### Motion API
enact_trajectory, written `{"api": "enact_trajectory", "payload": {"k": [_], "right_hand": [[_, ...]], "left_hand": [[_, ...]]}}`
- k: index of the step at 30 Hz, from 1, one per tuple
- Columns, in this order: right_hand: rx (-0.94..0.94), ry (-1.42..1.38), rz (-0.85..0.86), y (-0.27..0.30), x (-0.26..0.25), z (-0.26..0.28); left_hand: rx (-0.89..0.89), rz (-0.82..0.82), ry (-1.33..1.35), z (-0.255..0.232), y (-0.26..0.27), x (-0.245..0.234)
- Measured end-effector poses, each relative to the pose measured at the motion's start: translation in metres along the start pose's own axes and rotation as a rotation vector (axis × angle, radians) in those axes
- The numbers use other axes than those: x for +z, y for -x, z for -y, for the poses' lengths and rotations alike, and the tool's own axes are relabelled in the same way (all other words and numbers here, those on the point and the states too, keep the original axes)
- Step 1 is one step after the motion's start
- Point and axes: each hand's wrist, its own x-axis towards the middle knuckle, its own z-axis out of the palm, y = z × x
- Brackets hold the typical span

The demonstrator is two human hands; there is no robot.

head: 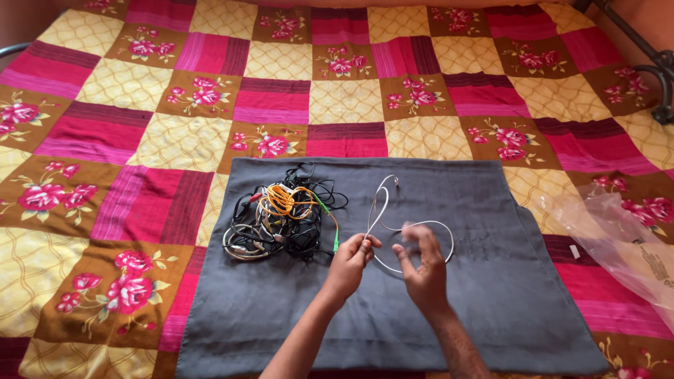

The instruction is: The person unties a plastic bag on a bed, removes a large bundle of tangled black cables, and then pulls out and coils a separate orange and white charging cable.

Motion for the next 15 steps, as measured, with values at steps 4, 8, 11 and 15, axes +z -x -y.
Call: {"api": "enact_trajectory", "payload": {"k": [4,8,11,15], "right_hand": [[-0.474,0.331,0.002,-0.037,-0.009,0.014],[-0.308,0.123,0.085,-0.046,0.001,-0.005],[-0.03,-0.261,0.214,-0.037,0.019,-0.019],[0.117,-0.536,0.289,-0.026,0.04,-0.019]], "left_hand": [[-0.152,0.255,0.144,-0.045,0.017,0.003],[-0.105,0.426,0.363,-0.082,0.03,0.011],[0.048,0.38,0.288,-0.09,0.02,0.019],[0.232,0.296,0.196,-0.094,0.0,0.025]]}}
